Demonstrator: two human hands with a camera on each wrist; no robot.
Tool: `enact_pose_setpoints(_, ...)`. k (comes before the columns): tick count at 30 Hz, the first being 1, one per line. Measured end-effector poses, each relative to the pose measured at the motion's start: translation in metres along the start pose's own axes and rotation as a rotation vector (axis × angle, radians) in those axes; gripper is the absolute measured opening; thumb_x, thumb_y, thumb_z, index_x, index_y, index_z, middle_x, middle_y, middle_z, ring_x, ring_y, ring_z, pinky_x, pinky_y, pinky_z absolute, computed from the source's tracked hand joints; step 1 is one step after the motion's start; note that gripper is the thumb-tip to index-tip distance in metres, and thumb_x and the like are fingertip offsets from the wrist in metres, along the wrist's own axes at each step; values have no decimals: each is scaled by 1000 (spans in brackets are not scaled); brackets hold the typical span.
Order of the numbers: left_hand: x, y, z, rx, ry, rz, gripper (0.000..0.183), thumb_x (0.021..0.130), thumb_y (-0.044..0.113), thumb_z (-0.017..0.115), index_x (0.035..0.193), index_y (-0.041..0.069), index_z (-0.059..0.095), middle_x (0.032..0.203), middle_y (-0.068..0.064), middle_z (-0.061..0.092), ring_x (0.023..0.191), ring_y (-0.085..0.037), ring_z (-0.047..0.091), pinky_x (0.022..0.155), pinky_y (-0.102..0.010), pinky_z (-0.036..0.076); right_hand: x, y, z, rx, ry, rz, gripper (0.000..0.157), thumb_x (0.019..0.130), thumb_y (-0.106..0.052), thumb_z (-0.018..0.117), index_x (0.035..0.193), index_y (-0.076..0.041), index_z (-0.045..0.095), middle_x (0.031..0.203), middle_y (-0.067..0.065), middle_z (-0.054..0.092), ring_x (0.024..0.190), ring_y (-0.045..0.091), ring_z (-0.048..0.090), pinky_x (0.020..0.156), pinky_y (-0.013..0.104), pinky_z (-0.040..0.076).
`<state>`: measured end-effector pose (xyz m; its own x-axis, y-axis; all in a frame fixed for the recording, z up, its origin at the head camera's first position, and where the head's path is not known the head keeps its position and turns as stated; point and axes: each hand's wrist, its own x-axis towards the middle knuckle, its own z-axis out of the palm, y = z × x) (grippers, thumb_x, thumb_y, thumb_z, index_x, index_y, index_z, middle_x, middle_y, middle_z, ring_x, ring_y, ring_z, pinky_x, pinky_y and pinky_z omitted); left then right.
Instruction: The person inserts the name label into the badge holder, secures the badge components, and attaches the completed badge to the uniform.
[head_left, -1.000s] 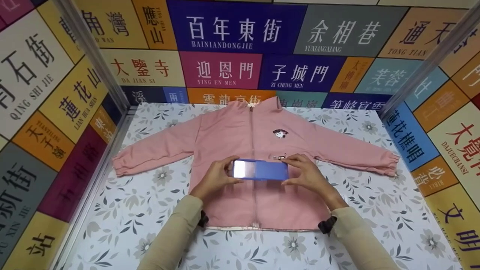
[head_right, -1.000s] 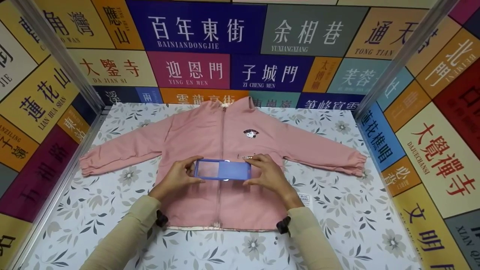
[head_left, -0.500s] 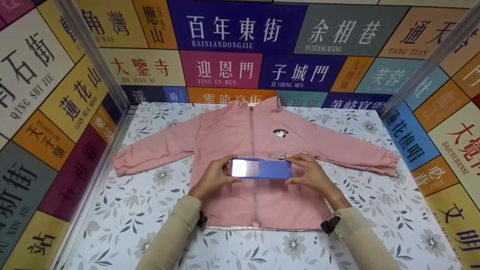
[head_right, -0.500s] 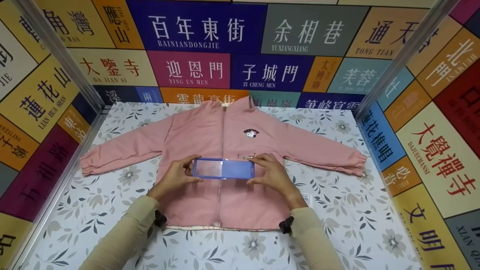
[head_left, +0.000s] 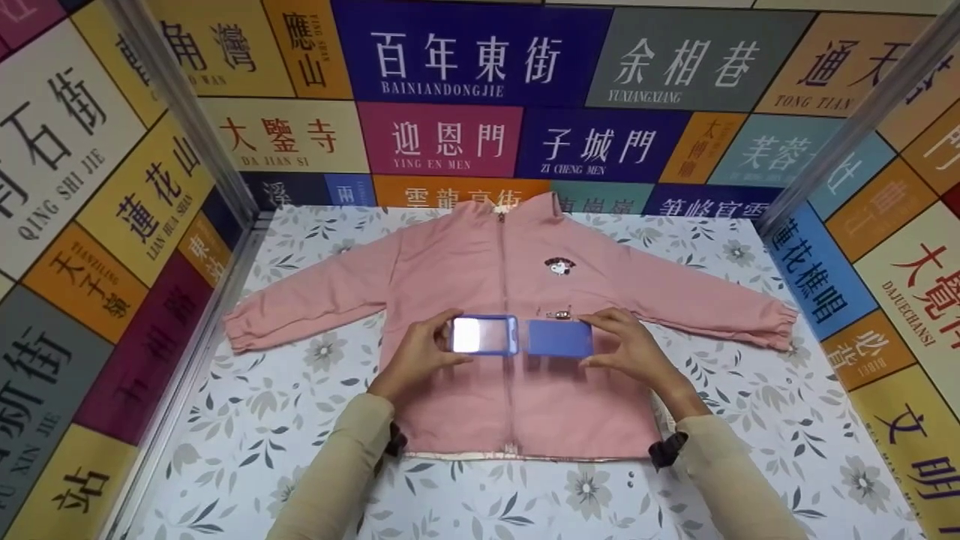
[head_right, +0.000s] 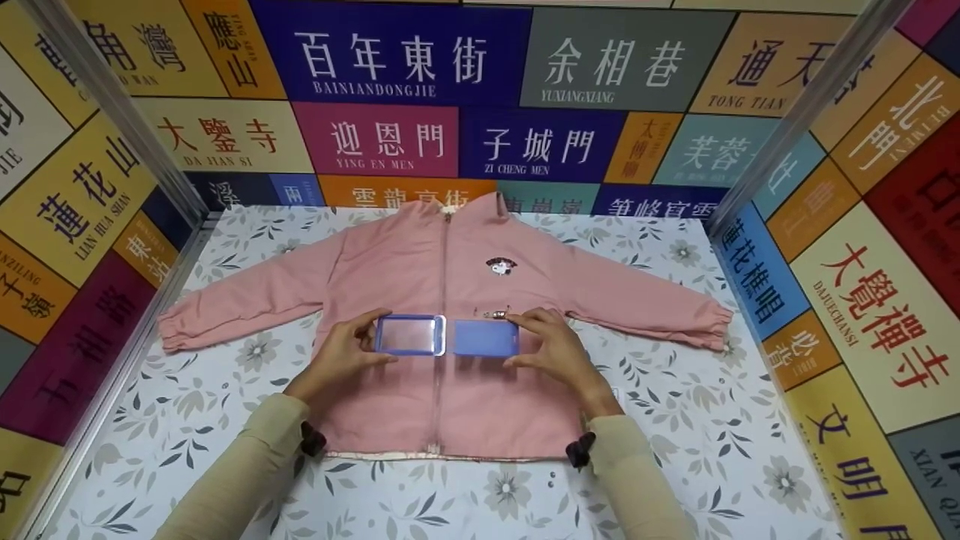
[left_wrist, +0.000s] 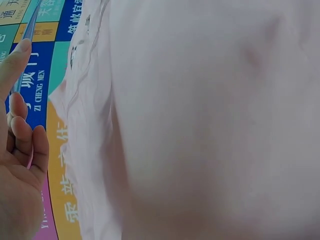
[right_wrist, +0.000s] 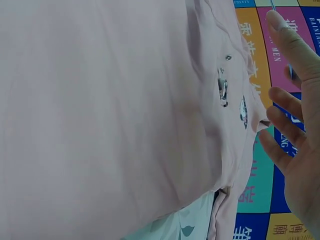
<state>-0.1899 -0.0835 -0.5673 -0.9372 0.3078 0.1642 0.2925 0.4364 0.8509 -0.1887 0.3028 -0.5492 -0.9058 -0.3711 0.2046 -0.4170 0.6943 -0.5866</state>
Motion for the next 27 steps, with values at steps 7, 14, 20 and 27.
enact_pose_setpoints(7, -1, -2, 0, -9, 12, 15, 79, 66, 17, 92, 137, 5, 57, 85, -4, 63, 75, -14, 54, 66, -22, 48, 0, 9, 3, 13, -17, 18, 80, 61, -31, 94, 134, -14, 63, 122, 6, 62, 118, 25, 53, 107, 52, 42)
enact_pose_setpoints(14, -1, -3, 2, 7, 1, 4, 80, 67, 23, 92, 138, 7, 57, 83, -2, 62, 75, -13, 53, 66, -22, 48, 3, 17, 8, -6, -32, 34, 82, 59, -35, 94, 133, -17, 64, 119, 5, 62, 116, 23, 50, 104, 49, 41)
enact_pose_setpoints(20, -3, -2, 4, 3, -17, -12, 81, 67, 25, 91, 139, 10, 56, 88, -8, 65, 75, -13, 53, 66, -21, 48, 4, 23, 12, -20, -59, 75, 85, 58, -42, 93, 134, -17, 63, 124, 6, 62, 121, 27, 48, 107, 53, 38)
enact_pose_setpoints(27, -3, -2, 9, -8, -25, -3, 80, 69, 27, 91, 139, 11, 56, 88, -5, 63, 76, -13, 52, 65, -22, 46, 2, 26, 16, -12, -70, 88, 85, 59, -45, 93, 133, -15, 63, 122, 7, 62, 119, 26, 50, 108, 53, 38)
